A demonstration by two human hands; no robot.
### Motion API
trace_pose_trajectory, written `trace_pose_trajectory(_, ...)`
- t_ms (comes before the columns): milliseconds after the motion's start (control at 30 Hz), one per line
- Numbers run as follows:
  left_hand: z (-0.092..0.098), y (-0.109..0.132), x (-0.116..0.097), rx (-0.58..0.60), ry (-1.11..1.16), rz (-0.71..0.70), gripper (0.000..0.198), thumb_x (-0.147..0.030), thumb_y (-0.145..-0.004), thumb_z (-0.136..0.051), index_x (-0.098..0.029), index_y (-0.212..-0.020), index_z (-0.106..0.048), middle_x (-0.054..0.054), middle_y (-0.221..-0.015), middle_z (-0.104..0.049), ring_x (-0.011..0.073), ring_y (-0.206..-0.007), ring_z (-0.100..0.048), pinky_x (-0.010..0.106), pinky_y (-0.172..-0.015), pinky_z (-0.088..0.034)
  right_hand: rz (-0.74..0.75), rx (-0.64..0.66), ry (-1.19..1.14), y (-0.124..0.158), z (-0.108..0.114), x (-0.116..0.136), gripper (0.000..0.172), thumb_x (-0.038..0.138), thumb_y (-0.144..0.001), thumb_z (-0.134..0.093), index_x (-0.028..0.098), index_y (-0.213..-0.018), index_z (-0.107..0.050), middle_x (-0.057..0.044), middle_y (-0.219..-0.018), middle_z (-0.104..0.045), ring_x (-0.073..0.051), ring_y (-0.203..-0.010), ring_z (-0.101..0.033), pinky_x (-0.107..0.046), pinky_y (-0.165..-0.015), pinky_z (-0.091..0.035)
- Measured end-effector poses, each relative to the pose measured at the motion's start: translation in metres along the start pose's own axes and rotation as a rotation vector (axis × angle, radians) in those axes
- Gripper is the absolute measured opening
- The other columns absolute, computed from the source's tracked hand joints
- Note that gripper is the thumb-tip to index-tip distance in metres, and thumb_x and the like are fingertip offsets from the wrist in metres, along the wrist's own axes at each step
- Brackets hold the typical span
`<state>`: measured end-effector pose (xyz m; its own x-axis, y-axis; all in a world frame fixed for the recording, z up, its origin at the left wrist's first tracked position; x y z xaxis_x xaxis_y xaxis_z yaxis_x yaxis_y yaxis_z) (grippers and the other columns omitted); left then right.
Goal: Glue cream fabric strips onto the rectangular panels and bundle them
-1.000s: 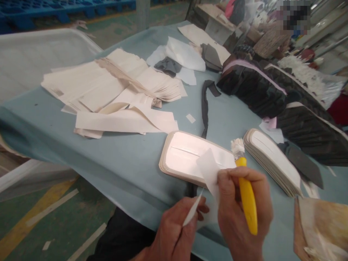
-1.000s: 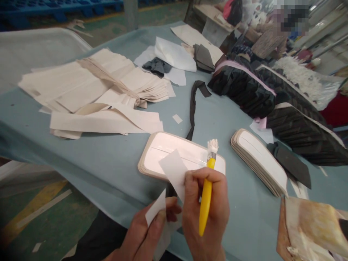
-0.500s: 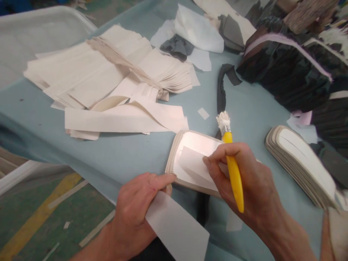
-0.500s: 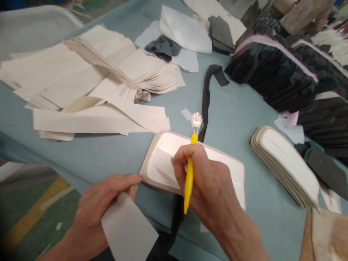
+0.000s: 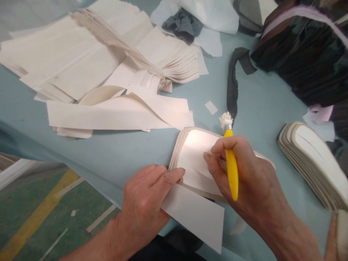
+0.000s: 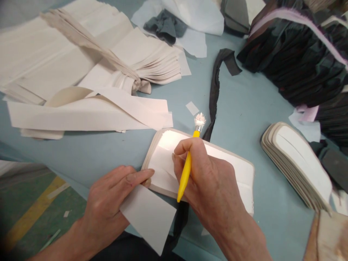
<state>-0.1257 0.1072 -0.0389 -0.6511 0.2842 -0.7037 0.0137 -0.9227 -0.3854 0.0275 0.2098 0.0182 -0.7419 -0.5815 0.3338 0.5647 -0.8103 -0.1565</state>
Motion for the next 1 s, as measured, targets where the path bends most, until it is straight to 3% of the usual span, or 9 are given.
trace_pose_trajectory(200,0.0,0.001,0.002,0.001,0.007,0.01,0.025,-0.007,-0.097,-0.058,-0.015,-0.12,-0.065,0.0,-0.078,-0.06,0.0152,-0.066,-0.053,0.028,-0.061,-0.043,0.021,0.009,0.071,-0.002,-0.003,-0.001,0.01,0.021,-0.096,-0.058,0.025,-0.103,-0.052,0.005,-0.069,-0.067,-0.012,-0.039,-0.052,-0.024,-0.043,-0.032)
trace_pose_trajectory(600,0.0,-0.001,0.001,-0.003,-0.002,-0.002,0.02,-0.009,-0.1,-0.057,-0.015,-0.117,-0.065,0.0,-0.077,-0.059,0.0143,-0.066,-0.054,0.026,-0.06,-0.043,-0.065,0.041,-0.041,-0.002,-0.007,-0.003,0.007,0.025,-0.095,-0.058,0.027,-0.101,-0.056,0.006,-0.064,-0.063,-0.014,-0.042,-0.053,-0.024,-0.046,-0.033)
trace_pose_trajectory(767,0.006,-0.006,0.006,0.026,0.064,0.024,0.022,-0.01,-0.102,-0.055,-0.015,-0.122,-0.064,0.001,-0.085,-0.068,0.0128,-0.074,-0.063,0.023,-0.065,-0.048,-0.056,0.035,-0.033,-0.002,-0.006,-0.003,0.008,0.025,-0.095,-0.059,0.027,-0.101,-0.054,0.008,-0.062,-0.061,-0.013,-0.043,-0.052,-0.023,-0.047,-0.031)
trace_pose_trajectory(900,0.008,-0.016,0.011,0.041,-0.011,0.003,0.024,-0.013,-0.101,-0.058,-0.017,-0.124,-0.065,0.001,-0.094,-0.076,0.0155,-0.08,-0.07,0.027,-0.073,-0.054,-0.057,0.035,-0.014,-0.002,-0.006,-0.004,0.007,0.025,-0.096,-0.059,0.027,-0.098,-0.053,0.008,-0.059,-0.058,-0.014,-0.044,-0.053,-0.023,-0.047,-0.029)
trace_pose_trajectory(1000,0.005,-0.024,0.012,0.053,-0.066,-0.021,0.024,-0.016,-0.102,-0.059,-0.018,-0.124,-0.066,0.0,-0.092,-0.078,0.0165,-0.076,-0.072,0.028,-0.069,-0.054,-0.074,0.056,-0.011,-0.003,-0.007,-0.004,0.006,0.027,-0.096,-0.058,0.027,-0.099,-0.053,0.009,-0.058,-0.057,-0.015,-0.045,-0.053,-0.023,-0.046,-0.028)
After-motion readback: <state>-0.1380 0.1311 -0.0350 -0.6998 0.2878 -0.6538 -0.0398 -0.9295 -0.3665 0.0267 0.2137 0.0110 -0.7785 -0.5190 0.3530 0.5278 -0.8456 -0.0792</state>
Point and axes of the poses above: each hand's wrist, its own y-axis away from the middle knuckle, its own z-axis out of the back of the hand, x = y × z, the point moved 5 cm from there along -y, towards the middle knuckle
